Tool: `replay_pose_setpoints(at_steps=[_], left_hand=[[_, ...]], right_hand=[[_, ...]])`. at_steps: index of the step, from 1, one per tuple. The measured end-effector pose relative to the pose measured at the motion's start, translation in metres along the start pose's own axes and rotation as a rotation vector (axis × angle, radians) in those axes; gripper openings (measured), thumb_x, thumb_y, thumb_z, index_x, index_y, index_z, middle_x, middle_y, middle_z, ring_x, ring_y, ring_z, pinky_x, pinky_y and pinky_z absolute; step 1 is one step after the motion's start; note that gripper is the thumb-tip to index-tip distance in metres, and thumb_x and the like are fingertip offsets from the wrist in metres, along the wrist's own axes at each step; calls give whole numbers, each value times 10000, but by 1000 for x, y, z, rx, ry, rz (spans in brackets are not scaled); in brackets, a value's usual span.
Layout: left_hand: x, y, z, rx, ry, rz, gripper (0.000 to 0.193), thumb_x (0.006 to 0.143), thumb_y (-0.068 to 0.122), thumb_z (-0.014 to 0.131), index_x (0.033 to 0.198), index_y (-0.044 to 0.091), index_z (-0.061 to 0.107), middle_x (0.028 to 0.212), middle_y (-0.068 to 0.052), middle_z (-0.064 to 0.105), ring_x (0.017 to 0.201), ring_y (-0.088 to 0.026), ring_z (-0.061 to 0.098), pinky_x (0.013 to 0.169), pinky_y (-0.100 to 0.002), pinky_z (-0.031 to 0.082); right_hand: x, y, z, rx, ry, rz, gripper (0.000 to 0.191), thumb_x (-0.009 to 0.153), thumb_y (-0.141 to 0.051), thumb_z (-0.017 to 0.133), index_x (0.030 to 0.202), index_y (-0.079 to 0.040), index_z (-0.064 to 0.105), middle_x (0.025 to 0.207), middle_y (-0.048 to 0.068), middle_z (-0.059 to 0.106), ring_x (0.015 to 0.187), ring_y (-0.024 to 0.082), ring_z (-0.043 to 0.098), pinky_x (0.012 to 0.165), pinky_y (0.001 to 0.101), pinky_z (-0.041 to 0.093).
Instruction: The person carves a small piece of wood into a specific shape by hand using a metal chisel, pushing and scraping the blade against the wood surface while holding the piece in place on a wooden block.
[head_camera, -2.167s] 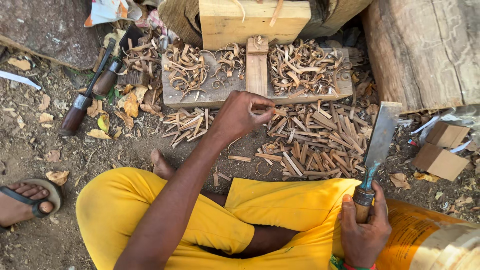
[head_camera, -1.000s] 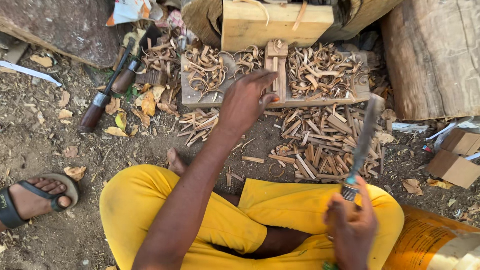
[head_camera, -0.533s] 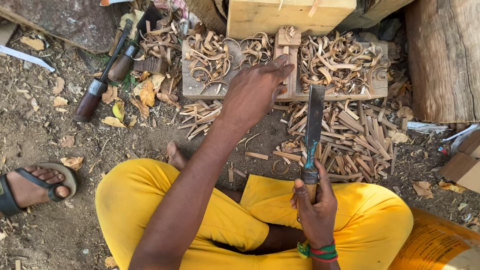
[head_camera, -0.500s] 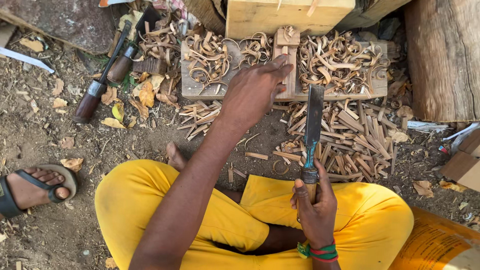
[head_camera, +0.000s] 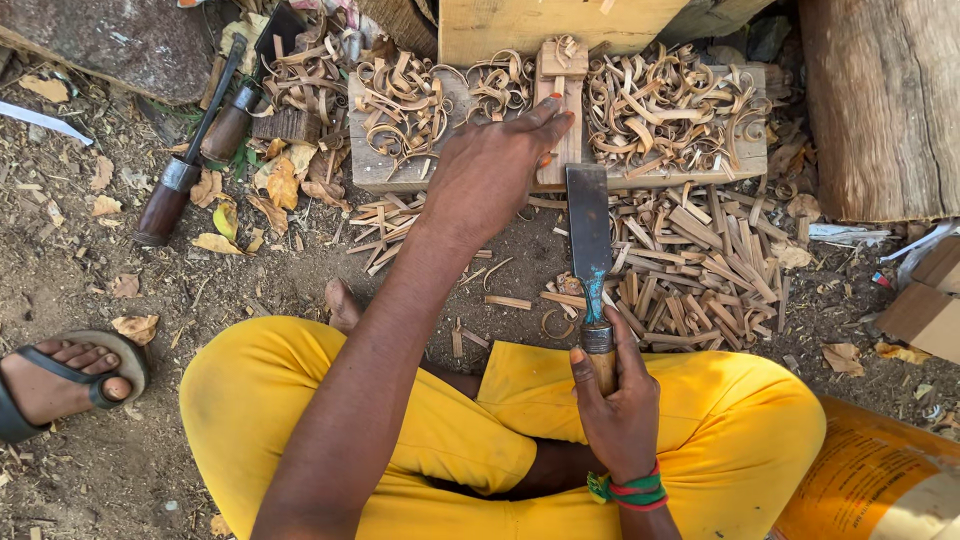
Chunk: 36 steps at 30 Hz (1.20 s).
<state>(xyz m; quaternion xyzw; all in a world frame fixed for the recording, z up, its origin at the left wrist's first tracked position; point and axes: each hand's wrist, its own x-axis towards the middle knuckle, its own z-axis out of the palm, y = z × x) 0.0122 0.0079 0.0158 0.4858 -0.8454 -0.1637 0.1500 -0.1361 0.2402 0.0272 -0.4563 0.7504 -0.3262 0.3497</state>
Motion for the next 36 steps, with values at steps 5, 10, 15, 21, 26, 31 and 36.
replay_pose_setpoints(at_steps=[5, 10, 15, 21, 26, 31, 36], left_hand=[[-1, -3, 1, -12, -3, 18, 560, 881, -31, 604, 1382, 218, 626, 1457, 0, 601, 955, -278, 760, 929, -542, 569], [3, -7, 5, 1, -88, -5, 444, 944, 38, 628, 1366, 177, 628, 1454, -26, 597, 767, -269, 765, 819, -501, 605], [3, -13, 10, -68, -100, -50, 357, 976, 184, 663, 1330, 203, 698, 1218, -95, 738, 799, -235, 756, 822, -453, 609], [0, -12, 20, -87, 184, 78, 255, 953, 376, 682, 1107, 207, 794, 1212, -47, 764, 922, -216, 757, 932, -485, 558], [0, -12, 19, -71, 96, 28, 207, 938, 240, 737, 1137, 218, 791, 1186, -43, 762, 979, -194, 746, 998, -482, 528], [-2, -11, 18, -150, 154, 9, 348, 856, 68, 755, 1162, 232, 784, 1241, -26, 754, 968, -199, 745, 985, -499, 515], [-1, -10, 23, -116, 166, 25, 494, 854, 7, 719, 1284, 249, 747, 1343, -86, 685, 1068, -266, 714, 999, -545, 500]], right_hand=[[0, 1, 2, -69, 32, -110, 544, 956, -169, 706, 1447, -14, 531, 1046, 97, 742, 735, 94, 632, 658, 288, 553], [1, 1, 2, -68, 26, -15, 561, 936, -191, 706, 1442, -21, 535, 985, 98, 751, 690, 92, 591, 627, 294, 533], [3, -1, 2, -25, 13, -62, 560, 955, -203, 700, 1448, -4, 522, 959, 75, 750, 708, 51, 572, 611, 266, 522], [2, 0, 1, -63, -4, 81, 589, 942, -212, 713, 1478, -45, 537, 858, 116, 737, 631, 97, 521, 568, 310, 481], [2, 0, 1, -28, 28, -160, 548, 977, -204, 698, 1451, 5, 522, 1043, 108, 764, 808, 70, 656, 686, 283, 557], [-1, -2, 2, -122, 34, 28, 585, 932, -218, 720, 1464, -45, 547, 889, 114, 759, 641, 103, 554, 585, 305, 502], [-2, -2, 3, -115, 57, -72, 573, 931, -204, 720, 1442, -19, 540, 926, 107, 759, 658, 84, 574, 601, 282, 522]])
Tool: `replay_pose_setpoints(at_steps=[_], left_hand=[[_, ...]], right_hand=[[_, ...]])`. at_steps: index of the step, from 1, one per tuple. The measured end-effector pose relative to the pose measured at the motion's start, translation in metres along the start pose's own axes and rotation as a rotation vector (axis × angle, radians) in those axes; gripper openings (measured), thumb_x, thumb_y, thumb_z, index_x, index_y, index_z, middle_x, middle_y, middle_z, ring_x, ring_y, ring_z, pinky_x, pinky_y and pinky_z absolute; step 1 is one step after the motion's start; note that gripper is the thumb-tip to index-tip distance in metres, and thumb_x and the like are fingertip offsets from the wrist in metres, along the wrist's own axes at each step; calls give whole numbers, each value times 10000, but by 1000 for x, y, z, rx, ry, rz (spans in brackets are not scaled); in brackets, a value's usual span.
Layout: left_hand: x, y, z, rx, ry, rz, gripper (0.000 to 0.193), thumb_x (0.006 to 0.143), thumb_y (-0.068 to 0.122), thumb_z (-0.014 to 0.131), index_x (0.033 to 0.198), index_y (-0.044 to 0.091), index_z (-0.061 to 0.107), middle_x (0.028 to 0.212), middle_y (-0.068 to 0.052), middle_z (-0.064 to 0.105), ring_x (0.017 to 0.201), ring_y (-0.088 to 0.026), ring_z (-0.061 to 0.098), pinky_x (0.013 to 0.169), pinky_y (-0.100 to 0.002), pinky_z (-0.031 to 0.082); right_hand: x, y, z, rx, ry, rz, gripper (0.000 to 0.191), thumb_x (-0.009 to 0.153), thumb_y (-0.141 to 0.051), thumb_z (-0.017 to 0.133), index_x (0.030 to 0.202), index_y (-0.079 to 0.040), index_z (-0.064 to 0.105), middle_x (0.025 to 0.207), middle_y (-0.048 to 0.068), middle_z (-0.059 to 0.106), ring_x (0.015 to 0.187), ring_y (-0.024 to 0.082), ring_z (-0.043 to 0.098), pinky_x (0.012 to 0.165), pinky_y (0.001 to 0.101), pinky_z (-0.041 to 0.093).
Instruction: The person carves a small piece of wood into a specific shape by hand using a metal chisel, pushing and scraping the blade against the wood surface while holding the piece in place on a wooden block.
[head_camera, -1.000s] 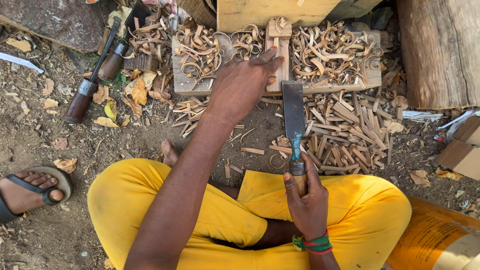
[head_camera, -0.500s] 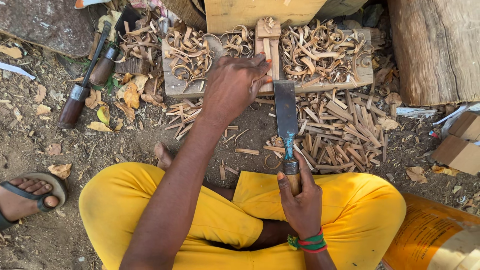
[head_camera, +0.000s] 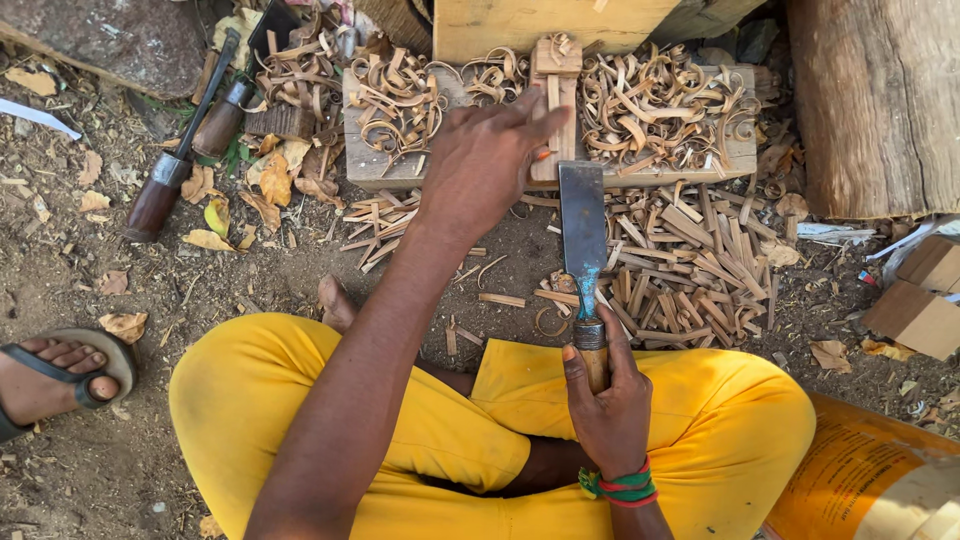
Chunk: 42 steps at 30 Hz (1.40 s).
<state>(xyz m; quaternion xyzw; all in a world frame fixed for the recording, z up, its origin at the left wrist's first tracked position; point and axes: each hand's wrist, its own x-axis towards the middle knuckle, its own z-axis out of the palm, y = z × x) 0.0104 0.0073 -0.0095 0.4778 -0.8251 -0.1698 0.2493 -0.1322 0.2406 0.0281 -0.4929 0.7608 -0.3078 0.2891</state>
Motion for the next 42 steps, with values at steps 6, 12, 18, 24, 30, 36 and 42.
replay_pose_setpoints(at_steps=[6, 12, 18, 24, 30, 36, 42], left_hand=[[7, 1, -2, 82, 89, 90, 340, 898, 110, 723, 1103, 375, 786, 1423, -113, 628, 1192, -357, 652, 1046, -562, 453], [18, 16, -18, -870, -52, -541, 264, 988, 202, 698, 1243, 152, 745, 1036, -88, 831, 714, -323, 716, 624, -452, 611], [14, 11, -19, -1490, -19, -698, 410, 898, 201, 746, 1238, -23, 696, 919, -129, 810, 703, -153, 778, 553, -277, 670], [11, 5, -9, -1485, -4, -750, 394, 903, 194, 755, 1235, -16, 723, 901, -116, 805, 711, -133, 767, 538, -244, 644], [10, 8, -7, -1437, 48, -722, 397, 914, 174, 722, 1291, 51, 691, 930, -70, 810, 695, -102, 763, 492, -226, 621], [12, 6, -1, -1104, 107, -473, 435, 943, 83, 727, 1373, 80, 669, 991, -84, 774, 730, -51, 706, 610, -204, 662], [14, 6, 5, -668, 225, -435, 376, 876, 168, 805, 1239, 114, 728, 971, -58, 801, 705, -46, 762, 584, -211, 644]], right_hand=[[-1, 2, 0, 0, 2, -82, 542, 956, -196, 710, 1436, -9, 542, 1019, 138, 758, 756, 112, 663, 679, 304, 558], [1, 2, 1, 2, -4, -46, 554, 953, -208, 709, 1441, -14, 533, 1025, 147, 760, 765, 125, 659, 681, 311, 549], [2, 3, -1, 3, -8, -85, 542, 963, -207, 707, 1437, -9, 537, 913, 91, 726, 667, 68, 561, 594, 282, 498], [3, 1, -1, -3, -23, 8, 557, 938, -212, 712, 1434, -26, 542, 687, 20, 618, 525, 49, 412, 469, 274, 390], [3, 0, -1, -15, -28, 37, 566, 934, -215, 720, 1439, -28, 547, 631, 21, 552, 513, 51, 381, 456, 279, 348], [3, 0, -1, 13, -33, 42, 576, 936, -218, 717, 1450, -29, 538, 624, 4, 561, 520, 31, 408, 457, 265, 365], [3, 0, -2, 41, -49, 55, 566, 936, -210, 712, 1446, -30, 545, 636, -17, 580, 526, 27, 398, 454, 266, 359]])
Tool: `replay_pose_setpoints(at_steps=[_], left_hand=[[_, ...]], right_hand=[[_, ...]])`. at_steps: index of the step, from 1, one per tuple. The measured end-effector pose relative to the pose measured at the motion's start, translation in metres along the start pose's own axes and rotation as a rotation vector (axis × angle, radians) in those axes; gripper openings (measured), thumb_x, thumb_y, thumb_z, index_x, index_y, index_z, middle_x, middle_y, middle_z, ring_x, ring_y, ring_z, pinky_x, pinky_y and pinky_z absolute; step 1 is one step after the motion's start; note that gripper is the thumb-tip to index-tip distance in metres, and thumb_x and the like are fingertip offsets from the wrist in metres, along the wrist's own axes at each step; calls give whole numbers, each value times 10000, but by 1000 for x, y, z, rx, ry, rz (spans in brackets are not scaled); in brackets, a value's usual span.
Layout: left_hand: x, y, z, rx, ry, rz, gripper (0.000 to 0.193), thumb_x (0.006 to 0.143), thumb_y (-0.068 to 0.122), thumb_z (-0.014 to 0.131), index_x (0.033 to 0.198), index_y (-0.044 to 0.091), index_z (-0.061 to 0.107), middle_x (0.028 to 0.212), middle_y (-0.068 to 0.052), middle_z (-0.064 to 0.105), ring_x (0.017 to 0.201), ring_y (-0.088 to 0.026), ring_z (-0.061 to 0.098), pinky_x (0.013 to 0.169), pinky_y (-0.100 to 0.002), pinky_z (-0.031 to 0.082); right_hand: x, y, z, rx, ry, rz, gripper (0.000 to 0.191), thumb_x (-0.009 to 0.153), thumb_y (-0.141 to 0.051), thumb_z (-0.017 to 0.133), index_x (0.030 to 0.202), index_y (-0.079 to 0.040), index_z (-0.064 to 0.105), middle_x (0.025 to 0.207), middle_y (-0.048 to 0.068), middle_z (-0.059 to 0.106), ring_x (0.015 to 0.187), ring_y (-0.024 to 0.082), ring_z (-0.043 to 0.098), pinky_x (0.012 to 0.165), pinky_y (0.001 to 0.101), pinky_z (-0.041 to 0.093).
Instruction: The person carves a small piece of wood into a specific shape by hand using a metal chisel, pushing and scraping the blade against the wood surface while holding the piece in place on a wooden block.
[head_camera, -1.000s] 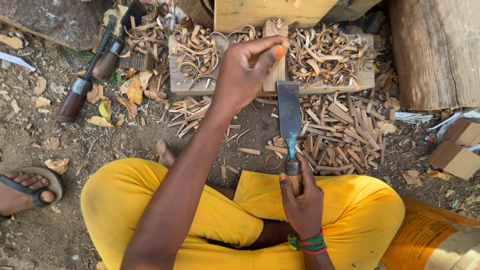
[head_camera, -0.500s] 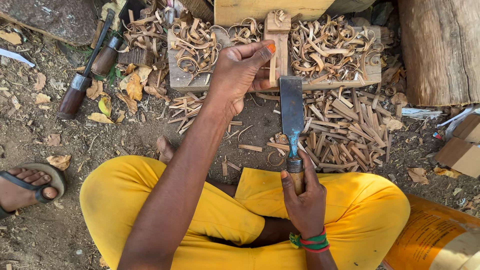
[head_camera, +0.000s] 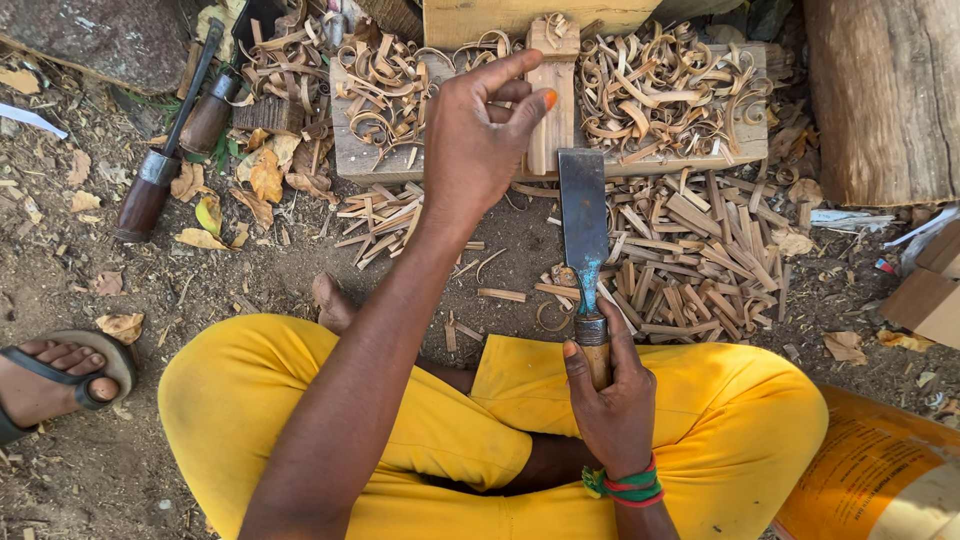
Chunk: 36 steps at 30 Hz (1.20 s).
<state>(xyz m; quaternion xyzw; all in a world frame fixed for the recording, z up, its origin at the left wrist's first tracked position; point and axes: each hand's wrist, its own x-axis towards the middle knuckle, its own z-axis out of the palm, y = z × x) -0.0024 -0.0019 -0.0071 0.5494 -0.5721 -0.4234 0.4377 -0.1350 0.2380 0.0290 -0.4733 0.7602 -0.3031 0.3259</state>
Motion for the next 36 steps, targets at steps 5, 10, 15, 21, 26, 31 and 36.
replay_pose_setpoints(at_steps=[5, 10, 15, 21, 26, 31, 36], left_hand=[[0, 3, 0, -11, -48, -104, 380, 864, 167, 788, 1232, 101, 720, 891, -49, 811, 604, -64, 732, 497, -203, 608], [1, 7, -3, -294, -112, -243, 354, 888, 105, 757, 1227, 11, 714, 838, -84, 795, 561, -71, 690, 450, -203, 588], [0, 5, -5, -438, -133, -266, 321, 902, 82, 761, 1197, -41, 729, 846, -101, 786, 599, -66, 701, 499, -201, 618], [2, 2, -4, -166, -48, -77, 293, 940, 124, 742, 1218, 34, 735, 928, -75, 798, 653, -62, 751, 539, -181, 655], [20, 4, 7, 216, -32, 85, 310, 912, 101, 739, 1220, 71, 724, 945, -104, 791, 661, -109, 770, 493, -212, 599], [29, 2, 18, 285, -7, 161, 326, 856, 92, 766, 1174, 36, 732, 952, -133, 794, 616, -146, 759, 517, -254, 604], [20, -2, -5, 326, -193, 241, 291, 1017, -60, 560, 1205, 60, 746, 1134, -179, 771, 708, -161, 806, 682, -253, 649]], right_hand=[[0, 1, -1, 2, -2, -3, 571, 943, -209, 711, 1454, -24, 536, 635, -10, 550, 529, 27, 392, 456, 264, 352], [0, 1, -1, 35, 0, -51, 561, 954, -203, 705, 1450, -10, 528, 696, -29, 599, 549, 11, 445, 473, 246, 390], [1, 0, -1, -8, -9, 15, 561, 938, -200, 717, 1446, -30, 549, 617, 6, 532, 525, 45, 386, 458, 272, 345], [0, 0, -1, 33, -19, 0, 563, 945, -207, 699, 1448, -18, 530, 701, 10, 624, 551, 36, 444, 474, 259, 399], [2, -1, -2, 11, -8, -13, 565, 942, -218, 703, 1445, -18, 540, 741, 28, 677, 573, 51, 462, 509, 264, 445], [5, 1, -2, 65, -28, 44, 570, 932, -210, 704, 1446, -29, 537, 783, 46, 720, 572, 63, 528, 503, 289, 469], [5, 3, -2, 78, -14, -55, 544, 965, -197, 697, 1444, -6, 525, 884, 52, 725, 645, 53, 552, 568, 265, 505]])
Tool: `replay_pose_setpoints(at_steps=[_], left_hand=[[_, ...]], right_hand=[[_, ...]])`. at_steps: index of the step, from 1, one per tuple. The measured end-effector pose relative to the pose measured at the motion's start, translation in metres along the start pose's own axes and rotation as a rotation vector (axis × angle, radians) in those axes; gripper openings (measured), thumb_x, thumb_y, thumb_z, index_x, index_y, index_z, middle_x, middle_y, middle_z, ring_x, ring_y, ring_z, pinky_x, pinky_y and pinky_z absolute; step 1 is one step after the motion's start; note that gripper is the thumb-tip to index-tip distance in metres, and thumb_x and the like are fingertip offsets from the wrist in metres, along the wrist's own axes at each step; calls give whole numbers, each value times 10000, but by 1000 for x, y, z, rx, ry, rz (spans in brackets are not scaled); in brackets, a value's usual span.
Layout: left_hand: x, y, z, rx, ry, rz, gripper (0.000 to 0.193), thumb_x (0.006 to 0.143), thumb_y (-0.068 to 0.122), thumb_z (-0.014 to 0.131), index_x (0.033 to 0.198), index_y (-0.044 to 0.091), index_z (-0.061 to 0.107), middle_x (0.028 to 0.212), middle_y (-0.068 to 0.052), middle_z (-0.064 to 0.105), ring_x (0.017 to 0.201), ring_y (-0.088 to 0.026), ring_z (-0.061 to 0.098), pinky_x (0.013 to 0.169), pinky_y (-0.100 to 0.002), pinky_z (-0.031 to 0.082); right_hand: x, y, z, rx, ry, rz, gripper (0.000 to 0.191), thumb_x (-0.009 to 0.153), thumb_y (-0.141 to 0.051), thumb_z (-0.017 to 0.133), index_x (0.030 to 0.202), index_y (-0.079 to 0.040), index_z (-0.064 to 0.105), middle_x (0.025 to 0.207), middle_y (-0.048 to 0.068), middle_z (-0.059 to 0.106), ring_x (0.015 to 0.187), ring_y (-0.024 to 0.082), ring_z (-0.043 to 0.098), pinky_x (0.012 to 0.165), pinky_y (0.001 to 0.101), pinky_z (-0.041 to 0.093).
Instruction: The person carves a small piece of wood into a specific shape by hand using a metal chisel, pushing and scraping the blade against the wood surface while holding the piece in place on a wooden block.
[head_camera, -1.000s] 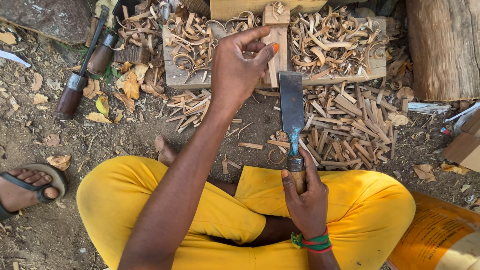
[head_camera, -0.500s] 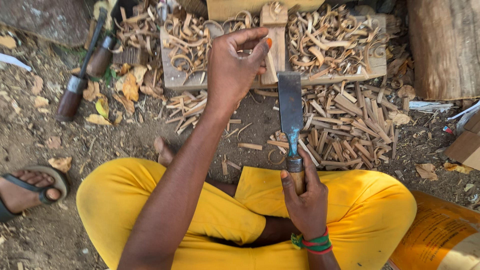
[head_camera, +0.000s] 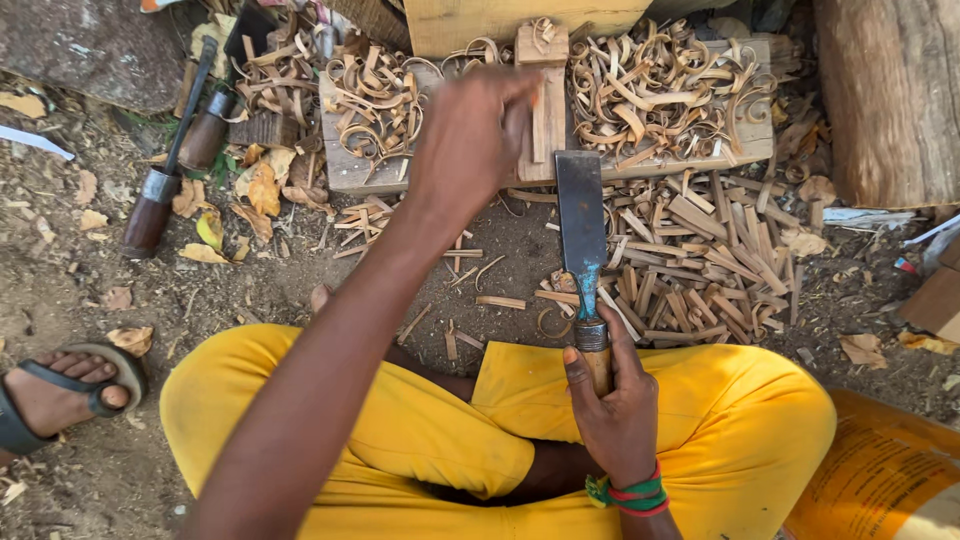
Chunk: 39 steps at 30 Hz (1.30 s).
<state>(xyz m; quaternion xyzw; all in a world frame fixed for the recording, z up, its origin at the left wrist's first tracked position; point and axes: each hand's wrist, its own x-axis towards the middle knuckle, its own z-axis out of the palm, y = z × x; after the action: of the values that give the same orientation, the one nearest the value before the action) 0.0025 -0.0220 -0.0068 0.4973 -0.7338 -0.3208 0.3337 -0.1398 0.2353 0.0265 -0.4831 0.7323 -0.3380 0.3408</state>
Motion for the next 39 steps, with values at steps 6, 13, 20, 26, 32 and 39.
replay_pose_setpoints(at_steps=[6, 13, 20, 26, 32, 39], left_hand=[[-42, 8, -4, 464, -74, 327, 401, 842, 18, 676, 1198, 182, 763, 1345, -116, 673, 1154, -322, 696, 946, -515, 585], [-34, 1, 0, 577, -131, 341, 311, 946, 103, 682, 1242, 181, 737, 1365, -65, 682, 1217, -262, 674, 1061, -529, 525], [-32, -8, 5, 711, -62, 433, 425, 936, 49, 654, 1317, 231, 699, 1322, -59, 714, 1185, -231, 698, 1049, -484, 529], [-30, -13, 4, 572, -135, 369, 294, 1012, 248, 656, 1280, 140, 709, 1303, -97, 715, 1187, -271, 682, 1074, -507, 505], [-30, -13, -4, 458, -147, 271, 236, 952, 151, 704, 1176, 162, 774, 1272, -56, 725, 1232, -254, 665, 1113, -503, 467], [-32, -9, -10, 396, -95, 296, 231, 908, 115, 752, 1136, 132, 784, 1320, -70, 711, 1223, -266, 669, 1109, -515, 458]], right_hand=[[1, -2, 0, 7, -14, 109, 563, 935, -215, 707, 1444, -44, 541, 769, 39, 703, 583, 50, 553, 510, 269, 474], [-3, -5, 0, 11, 2, 45, 560, 952, -214, 700, 1448, -16, 534, 768, 8, 672, 584, 42, 497, 505, 262, 452], [-3, -2, 0, -20, 7, 21, 557, 956, -221, 700, 1447, -13, 539, 764, 16, 673, 582, 34, 513, 504, 259, 450], [-4, -1, -1, 36, -9, 58, 574, 952, -216, 693, 1461, -10, 525, 782, 11, 687, 584, 33, 470, 482, 263, 415], [-4, -1, -1, 10, -18, 74, 572, 957, -226, 696, 1464, -18, 531, 747, 32, 668, 575, 47, 450, 488, 273, 408], [-4, -1, -1, 13, -20, -1, 563, 978, -237, 682, 1463, -6, 513, 845, 32, 716, 630, 40, 545, 544, 256, 484]])
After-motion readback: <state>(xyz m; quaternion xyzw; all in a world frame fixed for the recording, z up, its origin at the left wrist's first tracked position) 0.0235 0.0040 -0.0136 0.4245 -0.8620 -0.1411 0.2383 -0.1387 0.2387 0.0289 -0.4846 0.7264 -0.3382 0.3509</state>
